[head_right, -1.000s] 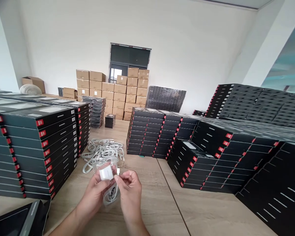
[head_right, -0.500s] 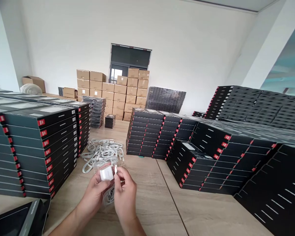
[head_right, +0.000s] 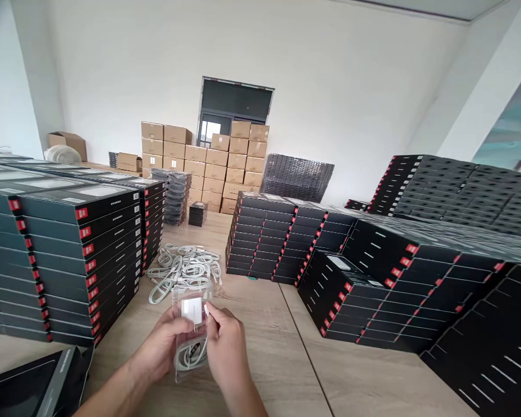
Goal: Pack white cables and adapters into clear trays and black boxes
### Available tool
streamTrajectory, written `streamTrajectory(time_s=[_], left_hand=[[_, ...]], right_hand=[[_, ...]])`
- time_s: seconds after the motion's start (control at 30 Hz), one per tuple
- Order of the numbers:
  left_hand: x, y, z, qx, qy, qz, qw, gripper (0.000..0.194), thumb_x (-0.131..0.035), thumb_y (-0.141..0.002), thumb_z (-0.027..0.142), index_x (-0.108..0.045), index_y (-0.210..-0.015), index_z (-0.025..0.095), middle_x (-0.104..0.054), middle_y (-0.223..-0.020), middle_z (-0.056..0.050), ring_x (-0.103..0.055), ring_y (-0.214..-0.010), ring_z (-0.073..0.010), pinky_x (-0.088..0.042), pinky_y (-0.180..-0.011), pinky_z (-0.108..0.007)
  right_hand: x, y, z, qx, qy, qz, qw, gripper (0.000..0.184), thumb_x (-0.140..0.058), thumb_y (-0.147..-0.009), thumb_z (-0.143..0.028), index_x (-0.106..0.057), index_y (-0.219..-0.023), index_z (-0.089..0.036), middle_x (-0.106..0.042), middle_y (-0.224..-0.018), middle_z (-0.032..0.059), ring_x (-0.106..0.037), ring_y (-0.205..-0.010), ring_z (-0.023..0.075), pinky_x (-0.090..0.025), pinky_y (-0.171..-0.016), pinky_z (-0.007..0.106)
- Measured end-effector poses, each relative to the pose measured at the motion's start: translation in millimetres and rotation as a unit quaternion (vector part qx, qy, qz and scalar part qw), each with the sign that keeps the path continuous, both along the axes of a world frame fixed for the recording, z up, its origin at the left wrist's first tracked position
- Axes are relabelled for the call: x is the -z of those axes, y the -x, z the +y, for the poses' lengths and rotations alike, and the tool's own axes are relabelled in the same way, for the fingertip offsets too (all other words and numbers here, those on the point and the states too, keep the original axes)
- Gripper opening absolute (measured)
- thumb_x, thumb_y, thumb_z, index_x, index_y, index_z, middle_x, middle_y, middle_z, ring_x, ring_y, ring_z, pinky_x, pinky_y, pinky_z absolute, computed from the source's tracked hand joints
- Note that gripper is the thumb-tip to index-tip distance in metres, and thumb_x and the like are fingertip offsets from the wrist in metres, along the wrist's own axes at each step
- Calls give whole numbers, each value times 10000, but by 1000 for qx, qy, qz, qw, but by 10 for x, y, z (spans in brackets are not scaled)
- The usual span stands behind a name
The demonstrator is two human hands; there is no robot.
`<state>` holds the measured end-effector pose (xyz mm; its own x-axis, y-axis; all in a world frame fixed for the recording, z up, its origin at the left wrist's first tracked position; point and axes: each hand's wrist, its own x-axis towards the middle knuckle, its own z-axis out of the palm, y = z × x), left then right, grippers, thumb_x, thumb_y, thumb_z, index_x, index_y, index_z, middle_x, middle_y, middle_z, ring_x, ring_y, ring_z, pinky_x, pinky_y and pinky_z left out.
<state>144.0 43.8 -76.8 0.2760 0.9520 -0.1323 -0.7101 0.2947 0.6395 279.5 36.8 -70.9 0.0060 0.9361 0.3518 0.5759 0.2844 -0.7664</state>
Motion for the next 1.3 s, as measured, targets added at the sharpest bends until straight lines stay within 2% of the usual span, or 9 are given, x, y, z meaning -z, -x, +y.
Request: streamTrajectory(time_s=[0.17,0.27,0.4,0.5,0.57,0.7,0.9,1.1,1.3], left_hand=[[28,-13,11,-1,3,3,1000,512,-655,-540,40,-629,-1040,150,-748,-769,-42,-672,-668,-189,-498,-677,-302],[56,-17,17,1,7,-12,1000,408,-646,-552,39,-652,-944,151,-742,-747,-36,-674,-659,-188,-500,-673,-297],[75,-6,19,4,2,-51,999,294,-645,-572,40,-663,-847,143,-750,-783,-51,-690,-698,-196,-513,-728,-307],[53,35,34,-3,9,-72,997,352,-641,-580,26,-674,-908,149,-753,-802,-50,-693,-722,-198,-524,-741,-314],[25,72,47,-10,20,-71,997,405,-634,-585,15,-672,-964,153,-756,-826,-55,-694,-736,-196,-531,-737,-316],[-27,124,66,-17,25,-64,998,430,-615,-584,-11,-666,-983,139,-752,-838,-72,-691,-740,-190,-539,-769,-327],[-45,145,49,-9,35,-57,998,456,-591,-582,-22,-646,-1001,148,-741,-849,-74,-689,-720,-197,-547,-740,-337],[-32,135,61,-2,41,-65,997,412,-583,-606,-19,-636,-981,145,-728,-856,-83,-685,-766,-195,-540,-780,-338],[-22,110,63,-10,42,-66,997,377,-574,-610,-17,-641,-942,150,-724,-835,-69,-677,-744,-183,-538,-754,-318]], right_hand=[[-58,39,-58,36,-37,-229,972,439,-394,-870,-97,-682,-1191,-179,-717,-919,117,-663,-836,250,-505,-768,356],[-76,63,-82,45,-50,-294,953,416,-435,-873,-128,-678,-1202,-203,-684,-880,109,-621,-896,276,-493,-803,392],[-47,66,-89,49,-42,-272,960,397,-478,-886,-197,-660,-1229,-276,-635,-874,91,-593,-893,268,-489,-812,411],[-5,30,-74,23,-35,-217,975,402,-474,-901,-234,-627,-1265,-309,-617,-907,82,-572,-932,273,-477,-847,438],[22,-7,-58,-23,-37,-166,985,435,-480,-902,-243,-571,-1321,-321,-618,-985,73,-555,-993,266,-466,-898,433],[64,-64,-28,-121,-29,-107,986,654,-544,-805,-135,-436,-1418,-333,-592,-1196,39,-501,-1141,243,-412,-1017,407],[67,-71,-57,-137,-40,-125,982,817,-508,-739,-32,-319,-1477,-329,-602,-1210,22,-510,-1142,228,-412,-1026,390],[63,-121,-71,-155,-65,-133,977,516,-340,-961,-171,-380,-1442,-354,-618,-1182,25,-541,-1096,206,-449,-980,384],[118,-99,-34,-135,-57,-111,983,452,-321,-988,-235,-438,-1419,-307,-639,-1168,44,-570,-1080,205,-458,-975,368]])
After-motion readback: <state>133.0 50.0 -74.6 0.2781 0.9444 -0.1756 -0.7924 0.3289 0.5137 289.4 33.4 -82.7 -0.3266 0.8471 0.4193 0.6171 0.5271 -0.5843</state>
